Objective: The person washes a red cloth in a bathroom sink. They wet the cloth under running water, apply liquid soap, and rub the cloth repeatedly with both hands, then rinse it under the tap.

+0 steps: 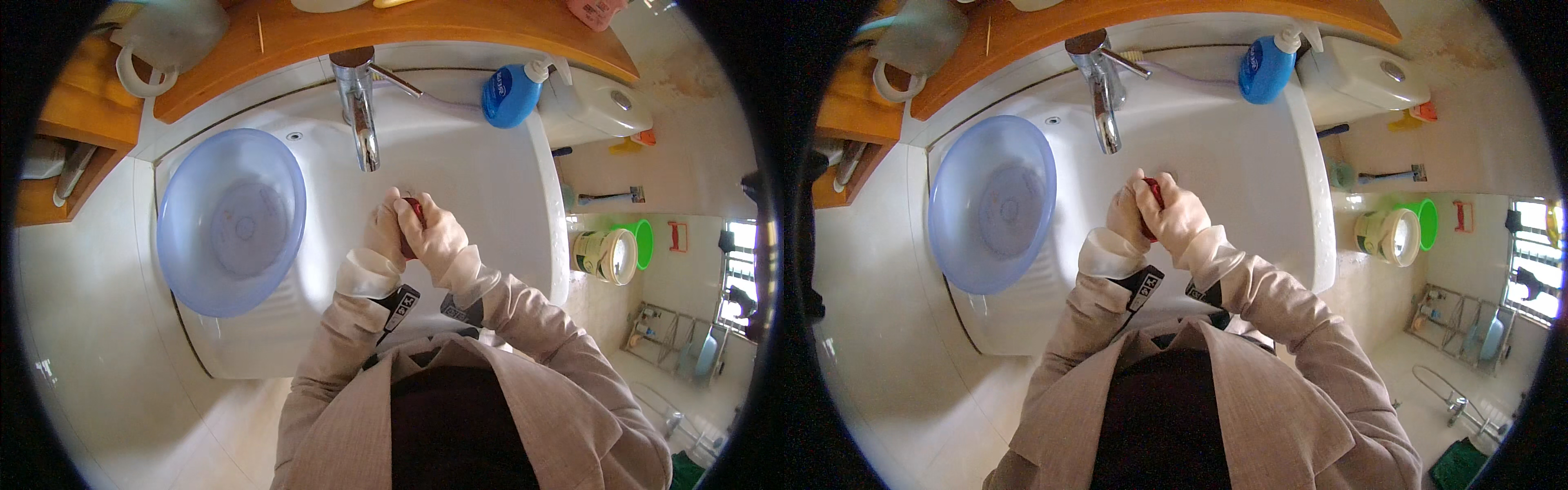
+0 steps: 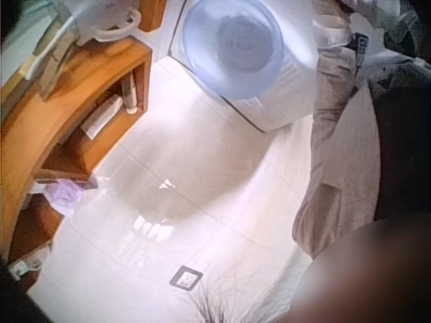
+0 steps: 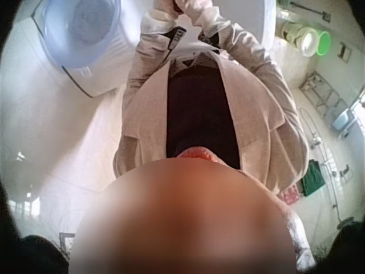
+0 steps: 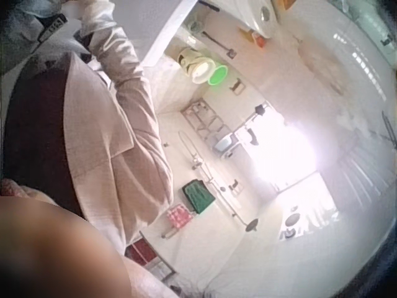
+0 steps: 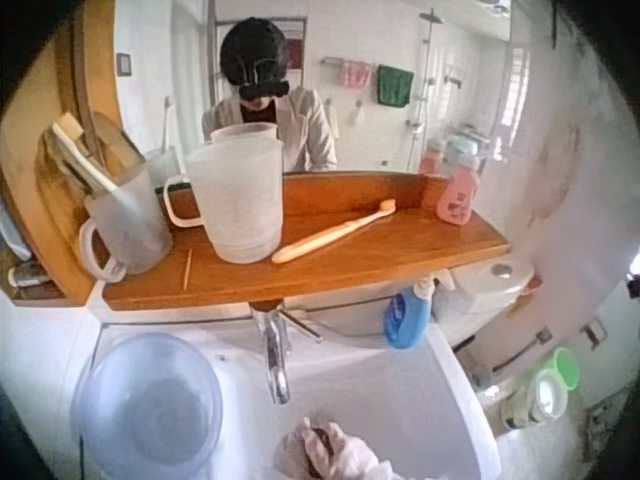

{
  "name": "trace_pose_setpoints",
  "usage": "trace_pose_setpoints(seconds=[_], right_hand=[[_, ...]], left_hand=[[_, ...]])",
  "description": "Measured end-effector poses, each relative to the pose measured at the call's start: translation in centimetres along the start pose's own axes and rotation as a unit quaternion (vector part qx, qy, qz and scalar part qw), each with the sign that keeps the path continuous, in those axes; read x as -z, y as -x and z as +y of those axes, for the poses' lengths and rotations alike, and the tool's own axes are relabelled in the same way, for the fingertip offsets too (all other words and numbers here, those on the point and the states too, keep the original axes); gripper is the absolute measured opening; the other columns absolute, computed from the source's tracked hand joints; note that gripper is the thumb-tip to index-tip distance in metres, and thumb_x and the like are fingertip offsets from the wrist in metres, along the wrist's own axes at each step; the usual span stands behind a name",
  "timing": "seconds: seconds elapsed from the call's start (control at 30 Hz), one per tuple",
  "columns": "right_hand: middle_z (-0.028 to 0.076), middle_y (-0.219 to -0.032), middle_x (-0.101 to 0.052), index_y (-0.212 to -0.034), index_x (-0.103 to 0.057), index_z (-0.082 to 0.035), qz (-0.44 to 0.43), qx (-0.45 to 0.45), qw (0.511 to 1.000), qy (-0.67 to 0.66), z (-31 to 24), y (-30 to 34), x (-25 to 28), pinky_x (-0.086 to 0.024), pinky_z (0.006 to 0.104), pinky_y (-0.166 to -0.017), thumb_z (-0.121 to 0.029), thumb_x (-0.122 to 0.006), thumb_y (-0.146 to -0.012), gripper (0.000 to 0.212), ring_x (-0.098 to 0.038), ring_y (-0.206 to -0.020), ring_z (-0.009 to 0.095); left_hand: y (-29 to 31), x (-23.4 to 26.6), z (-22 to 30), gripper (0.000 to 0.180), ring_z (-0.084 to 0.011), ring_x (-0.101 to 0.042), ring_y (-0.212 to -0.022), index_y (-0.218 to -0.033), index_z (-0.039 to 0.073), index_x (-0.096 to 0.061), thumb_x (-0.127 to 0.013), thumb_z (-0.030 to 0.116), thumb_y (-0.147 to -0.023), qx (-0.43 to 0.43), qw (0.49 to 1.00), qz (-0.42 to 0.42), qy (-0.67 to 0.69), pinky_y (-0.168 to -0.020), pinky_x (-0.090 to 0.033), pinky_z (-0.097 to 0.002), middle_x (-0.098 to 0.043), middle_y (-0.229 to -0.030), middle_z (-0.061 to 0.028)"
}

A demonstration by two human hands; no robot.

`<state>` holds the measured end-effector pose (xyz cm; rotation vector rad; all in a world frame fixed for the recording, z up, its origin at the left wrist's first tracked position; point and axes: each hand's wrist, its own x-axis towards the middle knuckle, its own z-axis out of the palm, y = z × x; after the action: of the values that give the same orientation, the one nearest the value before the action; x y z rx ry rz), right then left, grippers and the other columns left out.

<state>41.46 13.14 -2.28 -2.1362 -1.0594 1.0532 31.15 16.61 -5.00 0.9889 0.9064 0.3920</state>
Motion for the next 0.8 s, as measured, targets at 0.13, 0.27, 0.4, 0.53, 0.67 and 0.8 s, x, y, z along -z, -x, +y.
trace_pose_setpoints(seconds=[0.13,0.27,0.4,0.53,0.67,0.8], right_hand=[[0.015,-0.094,-0.069,-0.115,-0.062,-0.005,0.027,0.031,0.998,-0.057,3.1,-3.4,2.7,-0.053,0.0333,-0.071,-0.04,-0.052,-0.097,0.041,-0.067,-0.08,0.024],[0.006,-0.085,-0.067,-0.12,-0.055,-0.007,-0.086,0.096,0.958,-0.257,6.9,-6.6,4.8,-0.053,0.0352,-0.071,-0.029,-0.061,-0.095,0.034,-0.065,-0.076,0.023],[0.014,-0.086,-0.067,-0.115,-0.054,-0.006,0.067,0.201,0.977,-0.012,5.4,-3.2,2.5,-0.053,0.0406,-0.069,-0.03,-0.06,-0.095,0.032,-0.067,-0.077,0.032],[0.02,-0.086,-0.066,-0.106,-0.056,-0.007,0.02,0.22,0.972,0.076,1.2,0.7,0.8,-0.053,0.0456,-0.07,-0.034,-0.06,-0.094,0.03,-0.065,-0.079,0.04],[0.026,-0.084,-0.064,-0.103,-0.056,-0.001,0.041,0.092,0.995,-0.025,-0.5,0.0,0.7,-0.052,0.0455,-0.07,-0.033,-0.052,-0.098,0.033,-0.062,-0.081,0.046],[0.027,-0.082,-0.062,-0.098,-0.055,-0.002,0.069,0.099,0.992,-0.037,-0.4,0.1,-0.1,-0.051,0.0454,-0.07,-0.03,-0.052,-0.098,0.028,-0.061,-0.082,0.045]], left_hand=[[1.1,-0.1,-0.2,0.059,-0.0226,-0.06,-0.101,-0.131,-0.002,-0.047,-0.05,0.046,-0.098,0.066,0.993,0.008,0.097,-0.068,-0.056,-0.0346,-0.06,-0.116,-0.0128],[0.4,0.0,-0.9,0.05,-0.0223,-0.06,-0.099,-0.132,0.001,-0.047,-0.054,0.036,-0.097,-0.005,0.997,0.069,0.032,-0.073,-0.055,-0.0318,-0.06,-0.116,-0.0104],[-0.7,2.0,-1.4,0.036,-0.0222,-0.061,-0.094,-0.124,0.004,-0.052,-0.053,0.028,-0.097,0.094,0.978,0.044,0.179,-0.078,-0.052,-0.032,-0.062,-0.112,-0.0098],[-0.9,2.2,-2.5,0.041,-0.0251,-0.06,-0.095,-0.118,0.004,-0.056,-0.056,0.038,-0.096,0.038,0.975,-0.065,0.208,-0.087,-0.049,-0.0353,-0.063,-0.103,-0.0107],[-1.0,0.2,-3.2,0.037,-0.032,-0.061,-0.104,-0.121,0.005,-0.053,-0.062,0.026,-0.092,-0.157,0.948,0.06,-0.271,-0.09,-0.05,-0.0376,-0.062,-0.111,-0.0155],[-1.4,0.4,-2.1,0.037,-0.0346,-0.061,-0.105,-0.115,0.005,-0.054,-0.067,0.018,-0.083,-0.162,0.913,0.01,-0.375,-0.086,-0.05,-0.0397,-0.063,-0.111,-0.0175]])
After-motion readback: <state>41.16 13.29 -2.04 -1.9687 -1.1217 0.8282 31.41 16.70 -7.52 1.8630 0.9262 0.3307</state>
